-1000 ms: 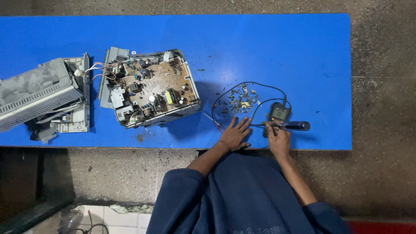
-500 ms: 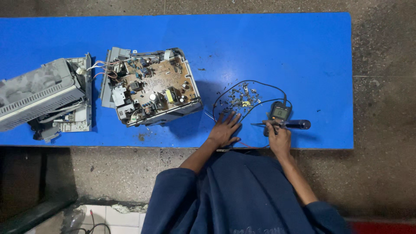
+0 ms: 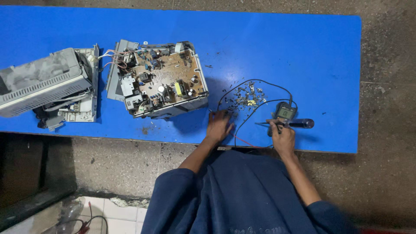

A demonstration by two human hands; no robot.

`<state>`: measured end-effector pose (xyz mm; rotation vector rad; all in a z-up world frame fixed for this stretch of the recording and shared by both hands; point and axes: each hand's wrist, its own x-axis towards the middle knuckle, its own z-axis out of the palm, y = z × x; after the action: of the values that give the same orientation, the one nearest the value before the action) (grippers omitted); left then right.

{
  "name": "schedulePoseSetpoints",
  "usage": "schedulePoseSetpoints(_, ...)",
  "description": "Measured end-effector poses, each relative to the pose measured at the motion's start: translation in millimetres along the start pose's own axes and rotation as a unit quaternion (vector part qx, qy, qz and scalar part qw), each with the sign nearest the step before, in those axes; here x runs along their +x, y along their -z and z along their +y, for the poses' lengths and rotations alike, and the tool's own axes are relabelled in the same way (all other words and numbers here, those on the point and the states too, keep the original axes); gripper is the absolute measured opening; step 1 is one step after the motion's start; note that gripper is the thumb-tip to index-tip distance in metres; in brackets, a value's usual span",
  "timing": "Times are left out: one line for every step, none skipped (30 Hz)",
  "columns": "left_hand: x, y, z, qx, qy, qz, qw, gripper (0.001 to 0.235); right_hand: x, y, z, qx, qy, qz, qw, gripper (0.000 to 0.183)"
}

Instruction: The person uses a multimeter to test points on a disassembled electronic device on a blue workbench. They then retrieve small components from a drawer and use a screwdriver to manipulate them on the table.

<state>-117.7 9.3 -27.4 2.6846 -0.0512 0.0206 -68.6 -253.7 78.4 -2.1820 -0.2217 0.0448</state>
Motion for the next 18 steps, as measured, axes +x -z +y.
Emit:
schedulePoseSetpoints(4, -2, -1, -0.007, 0.015, 0.005, 1.000, 0.045, 0, 0, 1, 0.012, 0.012, 0.000, 1.000, 0.013)
schedulePoseSetpoints(8, -4, -2, -0.015, 0.031, 0.010, 0.999, 0.044, -1, -1, 2, 0.024, 0.024, -0.001, 0.999, 0.014)
schedulePoseSetpoints(11, -7, -3, -0.022, 0.046, 0.015, 0.999, 0.044, -2, -2, 3, 0.037, 0.036, -0.001, 0.999, 0.015)
schedulePoseSetpoints(16, -9, -3, -0.019, 0.036, 0.015, 0.999, 0.043, -1, -3, 4, 0.030, 0.032, 0.000, 0.999, 0.014)
schedulePoseSetpoints(21, -11, -2, -0.015, 0.026, 0.016, 0.999, 0.042, -1, -3, 5, 0.024, 0.028, 0.002, 0.999, 0.013)
schedulePoseSetpoints(26, -14, 0, -0.012, 0.014, 0.016, 1.000, 0.041, -1, -3, 5, 0.018, 0.024, 0.006, 1.000, 0.012)
schedulePoseSetpoints(30, -16, 2, -0.013, 0.010, 0.007, 1.000, 0.037, -2, -3, 6, -0.004, 0.017, 0.004, 1.000, 0.012)
schedulePoseSetpoints(33, -19, 5, -0.014, 0.005, -0.002, 1.000, 0.032, -4, -3, 6, -0.026, 0.010, 0.004, 1.000, 0.012)
schedulePoseSetpoints(35, -22, 9, -0.015, 0.000, -0.012, 1.000, 0.028, -5, -3, 7, -0.048, 0.002, 0.003, 0.999, 0.012)
schedulePoseSetpoints(38, -24, 13, -0.015, -0.001, -0.011, 1.000, 0.028, -6, -3, 6, -0.046, 0.001, 0.004, 0.999, 0.012)
schedulePoseSetpoints(42, -26, 17, -0.015, -0.001, -0.011, 1.000, 0.028, -7, -4, 6, -0.045, -0.001, 0.005, 0.999, 0.013)
schedulePoseSetpoints(44, -28, 20, -0.016, -0.001, -0.011, 1.000, 0.027, -8, -4, 6, -0.044, -0.003, 0.007, 0.999, 0.013)
schedulePoseSetpoints(47, -30, 23, -0.020, 0.014, -0.009, 1.000, 0.027, -9, -4, 6, -0.012, 0.001, 0.009, 1.000, 0.013)
schedulePoseSetpoints(50, -31, 26, -0.023, 0.030, -0.007, 0.999, 0.028, -10, -4, 5, 0.021, 0.004, 0.011, 1.000, 0.013)
schedulePoseSetpoints(52, -32, 27, -0.027, 0.047, -0.006, 0.999, 0.028, -11, -4, 5, 0.053, 0.008, 0.014, 0.998, 0.013)
schedulePoseSetpoints(55, -32, 29, -0.028, 0.057, -0.021, 0.998, 0.028, -13, -4, 5, 0.030, 0.012, 0.013, 0.999, 0.013)
schedulePoseSetpoints(57, -33, 30, -0.029, 0.068, -0.036, 0.997, 0.029, -14, -3, 4, 0.006, 0.016, 0.013, 1.000, 0.014)
schedulePoseSetpoints(59, -33, 30, -0.030, 0.079, -0.050, 0.995, 0.029, -15, -2, 4, -0.017, 0.020, 0.013, 1.000, 0.016)
